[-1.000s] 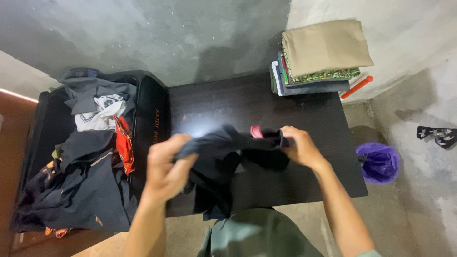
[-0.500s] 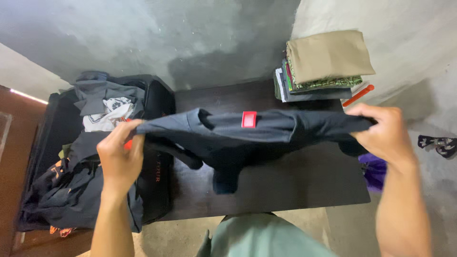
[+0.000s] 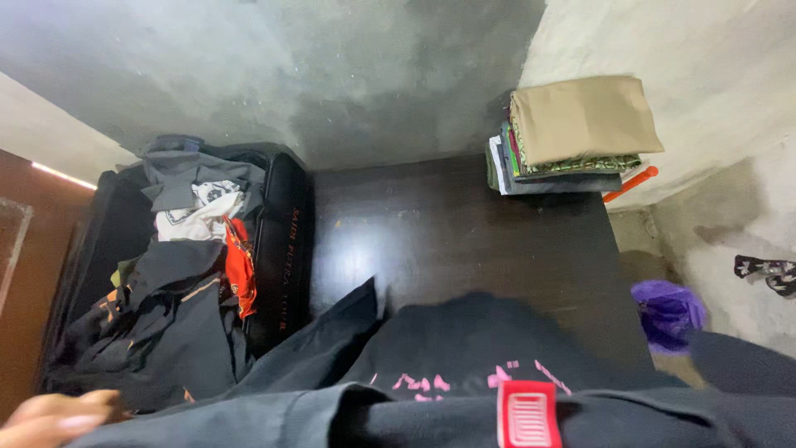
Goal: The person folds a patterned green shirt, a tan short-sleeved shirt, and two black t-shirts, smoothing each garment on the table before folding it and placing it in a stack.
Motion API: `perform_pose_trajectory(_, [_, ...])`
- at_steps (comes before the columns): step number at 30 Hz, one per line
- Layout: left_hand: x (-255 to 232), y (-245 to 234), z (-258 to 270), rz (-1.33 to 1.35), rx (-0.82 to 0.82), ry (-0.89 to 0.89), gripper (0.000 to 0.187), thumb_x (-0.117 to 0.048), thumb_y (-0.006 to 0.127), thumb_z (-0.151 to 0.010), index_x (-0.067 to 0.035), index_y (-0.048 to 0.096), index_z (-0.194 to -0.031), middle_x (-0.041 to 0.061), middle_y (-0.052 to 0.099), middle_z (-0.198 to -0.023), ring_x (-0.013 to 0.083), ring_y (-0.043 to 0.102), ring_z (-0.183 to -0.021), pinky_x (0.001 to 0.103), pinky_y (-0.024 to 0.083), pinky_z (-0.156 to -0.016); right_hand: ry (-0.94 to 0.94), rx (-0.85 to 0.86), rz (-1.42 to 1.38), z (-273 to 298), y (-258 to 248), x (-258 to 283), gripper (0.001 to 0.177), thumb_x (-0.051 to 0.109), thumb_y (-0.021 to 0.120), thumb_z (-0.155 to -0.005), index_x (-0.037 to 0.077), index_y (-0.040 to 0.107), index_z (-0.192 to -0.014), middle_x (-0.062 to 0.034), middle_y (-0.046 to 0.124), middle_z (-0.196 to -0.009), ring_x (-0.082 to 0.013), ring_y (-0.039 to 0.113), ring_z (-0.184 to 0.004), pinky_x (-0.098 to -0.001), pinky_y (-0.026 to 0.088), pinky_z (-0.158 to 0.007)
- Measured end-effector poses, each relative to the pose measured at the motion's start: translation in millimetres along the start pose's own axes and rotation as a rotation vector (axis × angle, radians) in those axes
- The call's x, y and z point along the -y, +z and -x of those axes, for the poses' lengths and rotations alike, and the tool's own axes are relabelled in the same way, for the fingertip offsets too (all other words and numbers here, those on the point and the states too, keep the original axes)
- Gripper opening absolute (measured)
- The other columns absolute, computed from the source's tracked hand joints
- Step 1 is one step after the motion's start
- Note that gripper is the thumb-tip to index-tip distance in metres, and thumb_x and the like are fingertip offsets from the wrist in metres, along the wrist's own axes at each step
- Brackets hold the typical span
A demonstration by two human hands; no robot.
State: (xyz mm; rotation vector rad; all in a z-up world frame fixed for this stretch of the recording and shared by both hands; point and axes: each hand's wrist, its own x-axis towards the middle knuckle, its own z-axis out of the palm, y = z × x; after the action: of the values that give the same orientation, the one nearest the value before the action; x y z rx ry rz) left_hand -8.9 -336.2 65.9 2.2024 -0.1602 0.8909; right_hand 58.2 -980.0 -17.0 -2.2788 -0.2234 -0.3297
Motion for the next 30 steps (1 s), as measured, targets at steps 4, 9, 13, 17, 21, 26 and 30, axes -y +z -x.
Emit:
perform_pose_trajectory(4, [-3.4,14.1,-57.5,-0.041,-0.018,0.033,0.014,-0.008,0.076,-0.098,-0.001,0.065,-0.104,0.005,0.063,-0.093,0.0095,0.057,-0.078,0.024,0.044,-0.071,0.035,-0.072,-0.035,-28.0,-8.9,4.2,0.020,0.018,0.077,-0.084,0.006,0.074,-0.100,-0.0044,0.074,-0.089,-0.0130,0.071,-0.083,-0.0286,0.053,-0.079])
perform_pose_trajectory(9, [55.3,97.1,-107.2,-0.045,0.217,-0.021,0.020,-0.011,0.081,-0.097,-0.002,0.064,-0.097,0.005,0.062,-0.089,0.0103,0.057,-0.073,0.027,0.044,-0.064,0.104,-0.095,-0.057,-98.3,45.0,-25.1,0.022,0.023,0.078,-0.092,0.004,0.075,-0.103,-0.0051,0.075,-0.094,-0.0158,0.070,-0.090,-0.0316,0.053,-0.084])
perform_pose_trajectory(13, [152.3,217.3,-91.2,-0.019,0.394,-0.146,0.022,-0.017,0.080,-0.091,0.000,0.065,-0.089,0.008,0.064,-0.076,0.0131,0.058,-0.069,0.029,0.047,-0.064,0.187,-0.019,0.005,-132.5,146.4,-76.7,0.026,0.028,0.078,-0.096,0.003,0.076,-0.101,-0.0083,0.076,-0.093,-0.0196,0.071,-0.089,-0.0352,0.055,-0.087])
perform_pose_trajectory(17, [244.4,312.8,-45.5,-0.167,0.429,-0.214,0.029,-0.024,0.082,-0.089,-0.001,0.067,-0.097,0.015,0.071,-0.083,0.0311,0.065,-0.071,0.040,0.051,-0.063,0.283,0.080,0.373,-138.5,233.2,-107.2,0.032,0.039,0.074,-0.095,0.008,0.078,-0.101,-0.0178,0.075,-0.084,-0.0350,0.073,-0.083,-0.0457,0.057,-0.074])
perform_pose_trajectory(21, [292.6,366.4,-19.1,-0.465,0.607,-0.428,0.031,-0.034,0.076,-0.099,-0.005,0.067,-0.106,0.016,0.074,-0.092,0.0379,0.071,-0.090,0.047,0.054,-0.079,0.253,0.182,0.683,-140.6,301.9,-135.5,0.030,0.041,0.067,-0.104,0.012,0.075,-0.104,-0.0171,0.074,-0.083,-0.0399,0.072,-0.080,-0.0504,0.057,-0.072])
perform_pose_trajectory(26, [289.6,389.8,19.7,-0.580,0.555,-0.142,0.053,-0.022,0.073,-0.089,-0.003,0.056,-0.136,0.019,0.056,-0.137,0.0403,0.049,-0.132,0.053,0.038,-0.109,-0.027,0.007,0.557,-117.6,354.3,-151.6,0.039,0.026,0.067,-0.100,0.007,0.062,-0.133,-0.0157,0.070,-0.120,-0.0358,0.068,-0.105,-0.0451,0.057,-0.083])
perform_pose_trajectory(30, [260.1,384.2,108.1,-0.427,0.520,-0.086,0.061,-0.018,0.068,-0.091,0.000,0.048,-0.147,0.023,0.043,-0.155,0.0432,0.033,-0.149,0.057,0.023,-0.122,-0.109,0.048,0.481,-48.2,380.1,-138.2,0.041,0.020,0.066,-0.099,0.006,0.060,-0.137,-0.0132,0.062,-0.135,-0.0320,0.060,-0.127,-0.0462,0.048,-0.101])
